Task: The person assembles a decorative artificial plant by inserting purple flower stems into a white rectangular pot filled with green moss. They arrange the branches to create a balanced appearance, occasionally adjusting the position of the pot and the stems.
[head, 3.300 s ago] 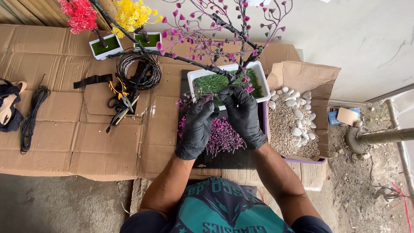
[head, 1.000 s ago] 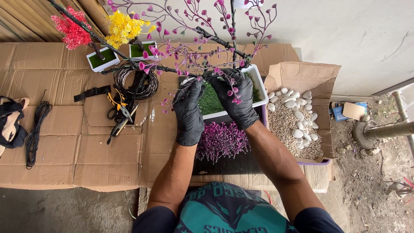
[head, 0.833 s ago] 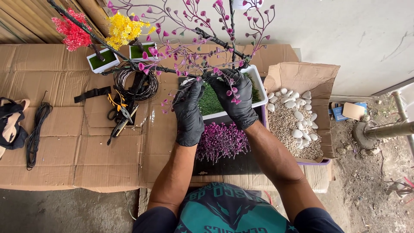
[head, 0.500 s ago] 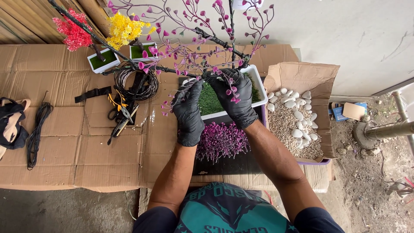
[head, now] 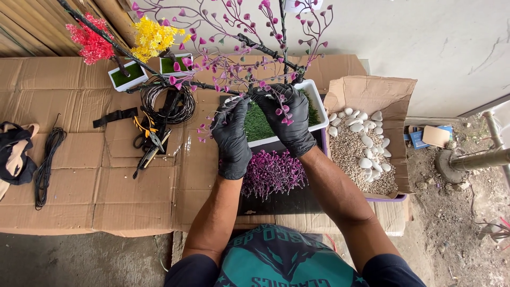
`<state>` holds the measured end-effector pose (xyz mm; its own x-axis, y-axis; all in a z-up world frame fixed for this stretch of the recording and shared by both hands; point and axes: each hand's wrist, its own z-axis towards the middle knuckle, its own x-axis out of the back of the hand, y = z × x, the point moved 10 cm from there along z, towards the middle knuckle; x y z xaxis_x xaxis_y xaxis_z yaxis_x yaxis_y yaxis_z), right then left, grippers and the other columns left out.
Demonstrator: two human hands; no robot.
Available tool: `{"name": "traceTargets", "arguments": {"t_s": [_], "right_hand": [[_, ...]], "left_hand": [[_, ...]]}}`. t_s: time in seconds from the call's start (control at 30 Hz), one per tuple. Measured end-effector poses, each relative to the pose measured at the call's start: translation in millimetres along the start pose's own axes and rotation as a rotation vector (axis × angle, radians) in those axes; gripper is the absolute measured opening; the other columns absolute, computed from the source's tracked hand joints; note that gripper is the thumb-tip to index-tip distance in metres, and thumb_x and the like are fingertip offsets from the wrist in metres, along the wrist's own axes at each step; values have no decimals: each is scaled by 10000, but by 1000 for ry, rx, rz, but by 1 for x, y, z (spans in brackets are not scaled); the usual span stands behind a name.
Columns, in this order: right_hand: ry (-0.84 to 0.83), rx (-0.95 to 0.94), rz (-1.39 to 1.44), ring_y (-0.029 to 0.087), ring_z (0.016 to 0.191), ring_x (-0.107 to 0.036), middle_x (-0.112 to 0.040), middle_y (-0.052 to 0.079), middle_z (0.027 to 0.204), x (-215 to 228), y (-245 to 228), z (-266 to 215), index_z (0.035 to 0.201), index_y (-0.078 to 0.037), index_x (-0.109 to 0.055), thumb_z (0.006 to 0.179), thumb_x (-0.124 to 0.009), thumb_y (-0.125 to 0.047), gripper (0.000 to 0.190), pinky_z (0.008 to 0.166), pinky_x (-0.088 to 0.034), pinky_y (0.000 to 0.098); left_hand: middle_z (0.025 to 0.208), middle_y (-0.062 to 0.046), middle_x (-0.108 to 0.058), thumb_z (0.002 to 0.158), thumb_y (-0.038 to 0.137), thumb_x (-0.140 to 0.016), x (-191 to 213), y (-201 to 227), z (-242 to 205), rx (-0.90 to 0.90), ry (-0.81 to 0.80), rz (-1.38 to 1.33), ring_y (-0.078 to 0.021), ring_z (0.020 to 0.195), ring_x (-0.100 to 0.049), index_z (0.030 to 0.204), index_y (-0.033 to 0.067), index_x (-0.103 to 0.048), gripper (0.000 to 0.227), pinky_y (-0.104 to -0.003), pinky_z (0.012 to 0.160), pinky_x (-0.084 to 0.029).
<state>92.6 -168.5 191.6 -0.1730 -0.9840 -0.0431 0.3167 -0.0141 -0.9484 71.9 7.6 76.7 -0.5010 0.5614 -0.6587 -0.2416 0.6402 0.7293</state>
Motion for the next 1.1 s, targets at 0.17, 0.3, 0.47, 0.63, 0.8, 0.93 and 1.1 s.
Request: {"name": "traceTargets", "arguments": {"t_s": [0.17, 0.3, 0.47, 0.63, 0.8, 0.93, 1.1], "right_hand": [[44, -36, -22, 177, 739, -743, -750, 142, 778, 0, -2, 0, 956, 3, -767, 796, -841, 44, 181, 702, -641, 291], [86, -74, -42, 167, 682, -750, -749, 119, 744, 3, -1, 0, 922, 5, -777, 806, -831, 17, 128, 644, -649, 248], [51, 25, -148, 204, 705, -768, -764, 114, 769, 7, 2, 2, 923, -32, -788, 784, -845, 29, 162, 676, -653, 269], [-10, 105, -192, 184, 736, -763, -774, 94, 793, 5, 4, 1, 988, -90, -799, 756, -934, -10, 280, 716, -637, 310], [-6, -15, -31, 137, 639, -720, -755, 107, 762, 8, 15, 4, 960, -39, -781, 756, -859, 118, 268, 701, -644, 252], [-8, 42, 3, 136, 652, -699, -726, 129, 737, 7, 3, 2, 938, -8, -772, 758, -824, 149, 244, 689, -622, 265], [-44, 152, -99, 155, 716, -714, -759, 135, 809, 6, 12, 3, 951, -49, -790, 779, -878, 57, 221, 704, -601, 311]], "left_hand": [[1139, -334, -710, 739, -145, -822, 12, -25, 11, 210, 45, -293, -516, 1121, -669, 1063, -91, -719, 344, -581, 1015, -596], [1135, -296, -716, 771, -124, -814, 14, -27, 15, 180, 47, -344, -481, 1151, -661, 1067, -90, -712, 315, -563, 1035, -579], [1113, -253, -725, 769, -91, -840, 14, -10, 10, -20, 17, -202, -422, 1140, -672, 1049, -57, -711, 310, -527, 1040, -569], [1091, -210, -733, 766, -58, -866, 8, 4, -1, -215, -18, -59, -363, 1128, -683, 1031, -24, -710, 309, -492, 1045, -559], [1062, -153, -745, 763, -14, -900, -5, 22, -17, -474, -63, 135, -284, 1112, -697, 1008, 20, -708, 313, -445, 1051, -546], [1048, -125, -750, 761, 8, -917, -14, 28, -26, -601, -89, 234, -244, 1104, -705, 996, 41, -707, 317, -421, 1054, -539], [953, -80, -743, 718, 9, -942, -19, 37, -37, -720, -45, 297, -215, 980, -727, 924, 73, -703, 322, -336, 948, -575]]}}
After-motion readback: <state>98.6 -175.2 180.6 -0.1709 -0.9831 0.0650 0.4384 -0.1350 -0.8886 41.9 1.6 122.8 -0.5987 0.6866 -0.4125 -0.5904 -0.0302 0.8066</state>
